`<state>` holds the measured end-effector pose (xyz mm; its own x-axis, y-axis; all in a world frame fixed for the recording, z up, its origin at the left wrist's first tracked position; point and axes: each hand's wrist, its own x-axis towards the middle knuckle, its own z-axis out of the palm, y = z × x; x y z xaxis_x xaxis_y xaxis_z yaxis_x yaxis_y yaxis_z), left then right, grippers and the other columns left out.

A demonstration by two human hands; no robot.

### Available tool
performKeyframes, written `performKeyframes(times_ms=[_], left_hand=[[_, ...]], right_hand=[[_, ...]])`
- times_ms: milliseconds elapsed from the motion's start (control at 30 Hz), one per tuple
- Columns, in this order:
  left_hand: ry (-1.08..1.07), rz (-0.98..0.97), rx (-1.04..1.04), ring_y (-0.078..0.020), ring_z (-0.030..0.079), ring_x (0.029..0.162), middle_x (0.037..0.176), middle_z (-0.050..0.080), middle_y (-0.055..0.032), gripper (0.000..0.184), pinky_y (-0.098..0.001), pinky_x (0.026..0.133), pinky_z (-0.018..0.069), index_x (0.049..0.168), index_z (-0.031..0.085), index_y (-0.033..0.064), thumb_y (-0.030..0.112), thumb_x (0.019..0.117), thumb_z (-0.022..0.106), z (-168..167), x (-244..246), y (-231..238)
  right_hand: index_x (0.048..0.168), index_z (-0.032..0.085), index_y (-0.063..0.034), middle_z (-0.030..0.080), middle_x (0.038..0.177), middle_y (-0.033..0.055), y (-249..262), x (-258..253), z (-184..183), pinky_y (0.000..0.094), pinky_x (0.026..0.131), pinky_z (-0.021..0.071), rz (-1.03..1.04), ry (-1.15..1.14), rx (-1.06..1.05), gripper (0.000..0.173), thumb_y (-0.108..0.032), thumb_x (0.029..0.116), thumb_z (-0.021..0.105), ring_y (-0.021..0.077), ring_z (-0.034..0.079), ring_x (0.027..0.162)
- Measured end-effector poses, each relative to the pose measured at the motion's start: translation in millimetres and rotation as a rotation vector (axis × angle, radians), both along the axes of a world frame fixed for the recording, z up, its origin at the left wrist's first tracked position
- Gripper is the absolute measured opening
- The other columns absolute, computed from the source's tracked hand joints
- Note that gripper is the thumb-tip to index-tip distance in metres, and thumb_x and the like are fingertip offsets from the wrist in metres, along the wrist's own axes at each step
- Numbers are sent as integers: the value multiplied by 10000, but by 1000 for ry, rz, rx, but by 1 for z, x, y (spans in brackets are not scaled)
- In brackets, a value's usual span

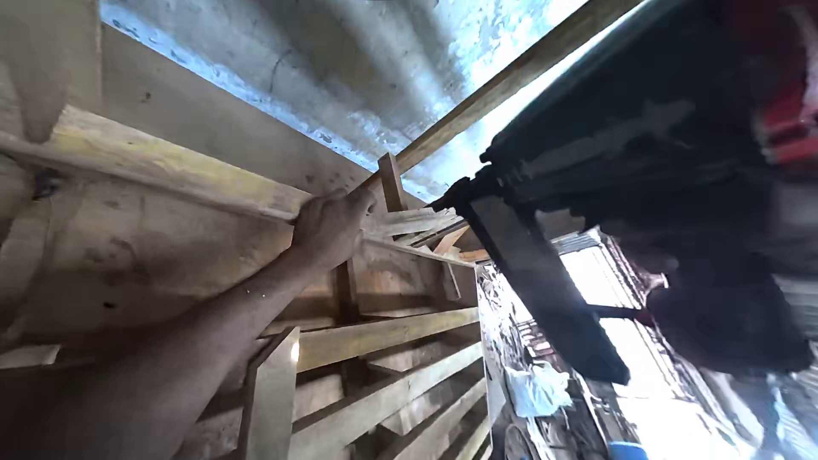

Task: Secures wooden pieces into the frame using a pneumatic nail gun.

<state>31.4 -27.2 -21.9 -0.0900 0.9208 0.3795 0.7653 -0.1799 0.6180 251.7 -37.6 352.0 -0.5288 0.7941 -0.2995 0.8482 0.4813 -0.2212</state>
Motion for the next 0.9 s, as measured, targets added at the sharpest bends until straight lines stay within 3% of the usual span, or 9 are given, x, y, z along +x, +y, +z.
performKeyframes(times_ms=[100,167,200,333,467,533,633,733,900], left_hand=[[16,-9,21,-365,694,955,1044,689,-143,468,-553,750,569,1325,582,186,232,889,746,0,0,2],[35,-25,55,-372,669,1030,1079,682,-160,539,-539,853,555,1379,564,135,232,888,766,-1,0,2],[45,-33,71,-379,653,1077,1108,684,-171,541,-538,914,533,1375,574,104,242,888,767,-3,1,1],[168,59,-17,-388,587,1220,1172,677,-180,581,-553,1119,394,1201,658,18,520,912,697,-3,-7,0],[217,81,-194,-421,581,1235,1245,657,-235,798,-579,1121,370,1223,643,-38,688,895,612,4,-13,-1],[235,62,-213,-404,594,1223,1238,665,-215,736,-562,1092,405,1231,646,-14,635,883,673,7,-18,-2],[260,32,-232,-380,599,1224,1261,659,-184,581,-549,1069,435,1256,653,26,349,811,839,11,-23,-7],[257,55,-265,-346,621,1174,1200,683,-139,419,-531,1053,440,1192,675,48,153,807,802,14,-31,-10],[175,92,-321,-364,646,1077,1103,697,-167,229,-554,1002,466,1092,705,14,68,870,695,20,-37,-17]], right_hand=[[997,680,-115,642,716,31,-5,-47,-9,252,397,498,-85,-9,-43,79,-180,957,660,95,584,503],[941,620,-129,524,624,30,-49,-119,-31,295,419,445,-540,-250,205,76,-170,1000,596,145,521,463],[938,604,-137,507,606,19,-47,-124,-37,276,386,437,-589,-280,212,93,-200,1004,582,127,505,441],[962,648,-55,599,679,124,9,-85,-32,318,389,482,-468,-148,66,59,-64,907,667,189,533,448],[951,655,-47,604,682,145,17,-82,-41,333,393,488,-524,-204,77,105,-14,854,678,203,540,450],[941,646,-44,601,685,144,17,-89,-43,336,394,492,-518,-235,64,80,-18,870,672,200,534,443],[907,641,-52,586,648,111,1,-102,-54,287,391,459,-543,-266,118,65,-4,876,670,170,514,430],[951,634,-35,607,690,139,9,-106,-58,346,404,504,-589,-308,133,33,-38,928,658,208,551,458],[918,628,-32,569,643,131,1,-114,-57,347,393,485,-547,-319,126,40,-58,947,638,205,523,437]])
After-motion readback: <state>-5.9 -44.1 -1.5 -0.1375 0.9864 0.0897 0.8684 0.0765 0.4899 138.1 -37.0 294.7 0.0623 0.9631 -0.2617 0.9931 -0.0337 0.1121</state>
